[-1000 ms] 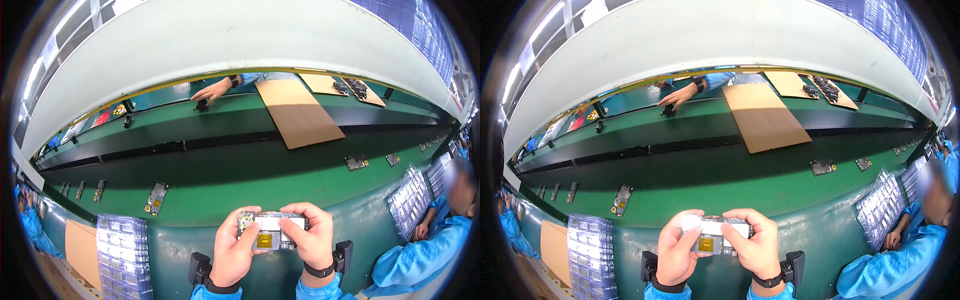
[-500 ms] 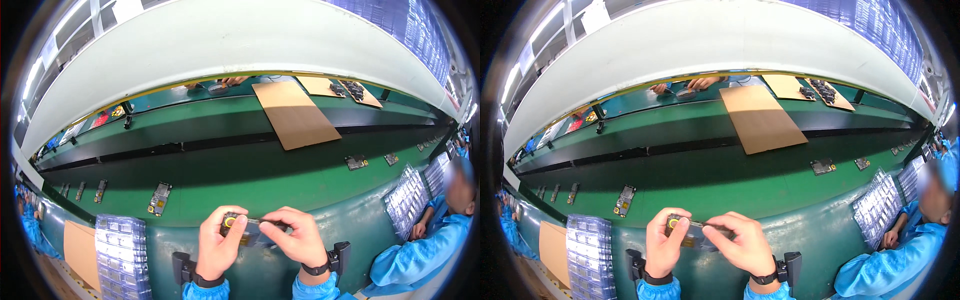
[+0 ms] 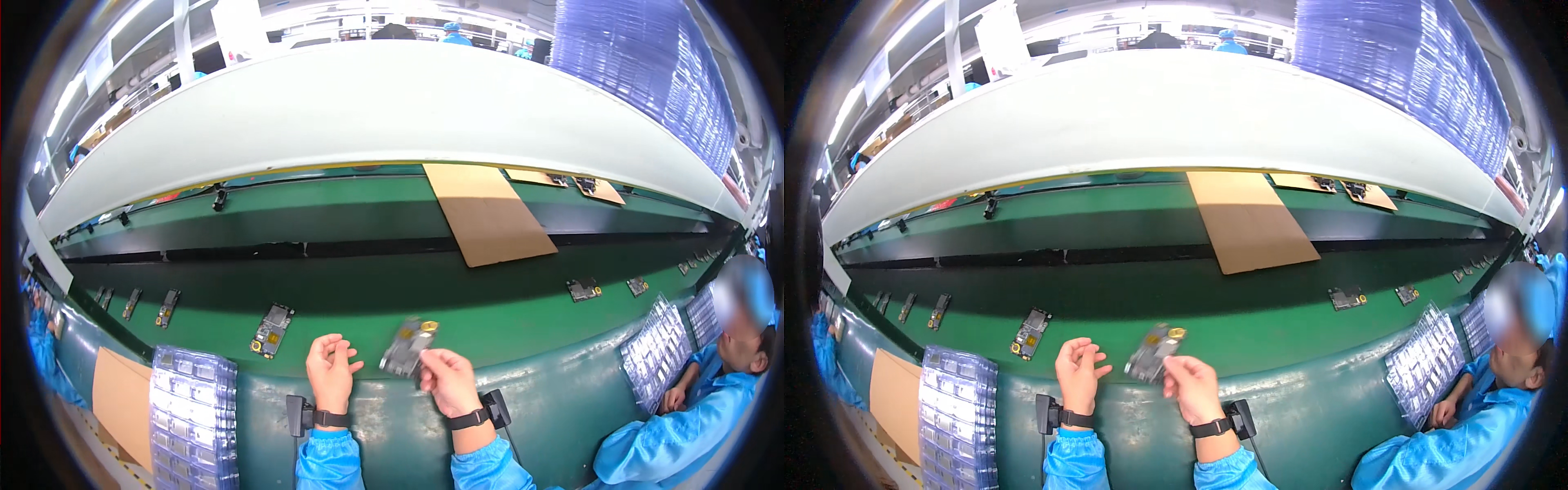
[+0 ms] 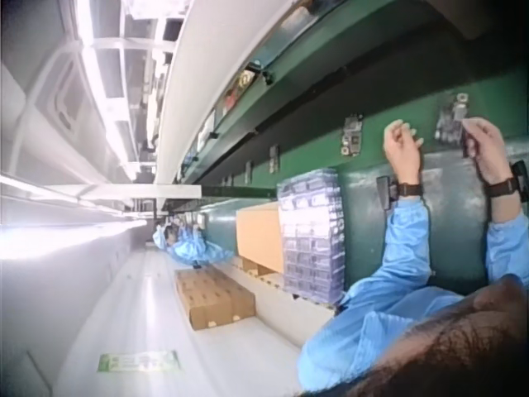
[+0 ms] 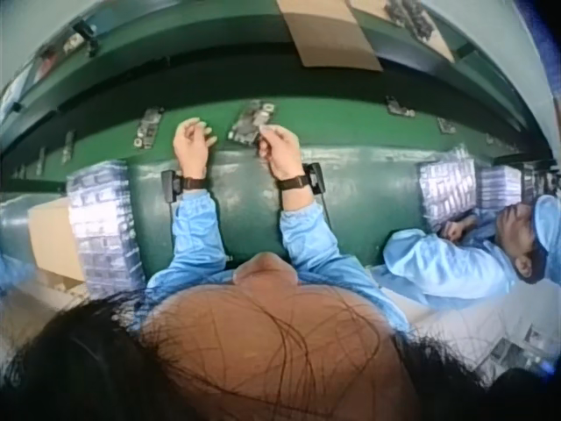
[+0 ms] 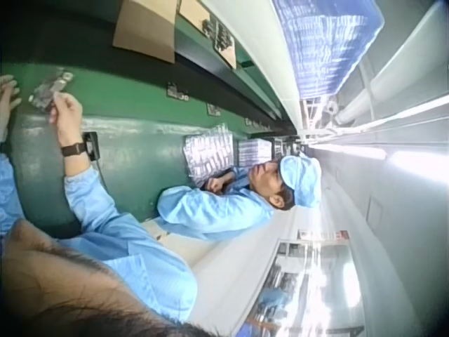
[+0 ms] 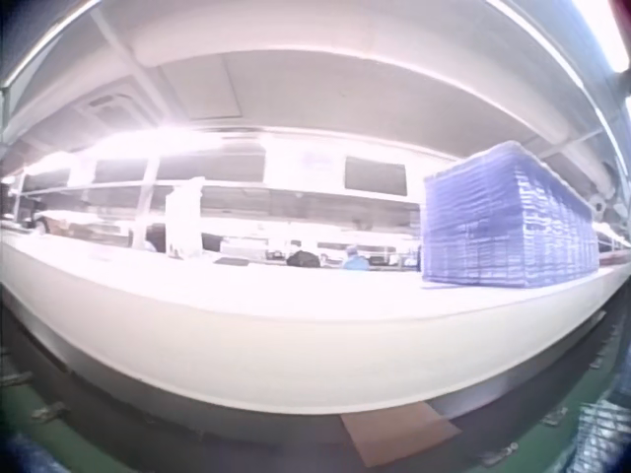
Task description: Assemble and inspect electronic circuit board components on a factory conveyor belt.
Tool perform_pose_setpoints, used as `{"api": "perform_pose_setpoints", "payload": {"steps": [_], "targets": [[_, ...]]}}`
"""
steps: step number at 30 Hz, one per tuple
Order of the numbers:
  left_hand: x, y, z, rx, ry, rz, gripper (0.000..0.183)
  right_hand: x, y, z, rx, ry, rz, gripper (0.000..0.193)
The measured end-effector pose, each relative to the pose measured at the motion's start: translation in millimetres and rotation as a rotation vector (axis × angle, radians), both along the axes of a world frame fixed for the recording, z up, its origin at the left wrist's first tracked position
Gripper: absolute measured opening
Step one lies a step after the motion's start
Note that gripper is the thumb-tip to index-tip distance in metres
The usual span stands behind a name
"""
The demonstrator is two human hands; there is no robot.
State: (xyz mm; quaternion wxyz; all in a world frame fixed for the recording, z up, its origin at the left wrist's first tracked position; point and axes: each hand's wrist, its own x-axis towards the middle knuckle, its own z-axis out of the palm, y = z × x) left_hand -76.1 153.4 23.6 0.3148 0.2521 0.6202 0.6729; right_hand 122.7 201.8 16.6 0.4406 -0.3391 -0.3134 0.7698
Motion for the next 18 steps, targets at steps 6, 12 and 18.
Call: {"api": "perform_pose_setpoints", "payload": {"steps": [6, 12, 18], "targets": [[5.2, 1.4, 0.8, -0.087, 0.1, -0.044, 0.015, 0.3, 4.3, -5.4, -0.071, 0.162, -0.108, 0.055], [3.0, 0.5, -0.9, -0.099, 0.14, -0.055, 0.015, -8.2, 1.2, -7.4, -0.041, 0.151, -0.237, 0.067], [3.7, 0.3, -1.7, -0.101, 0.154, -0.067, 0.014, -3.7, 6.5, -9.8, -0.076, 0.194, -0.509, 0.081]]}}
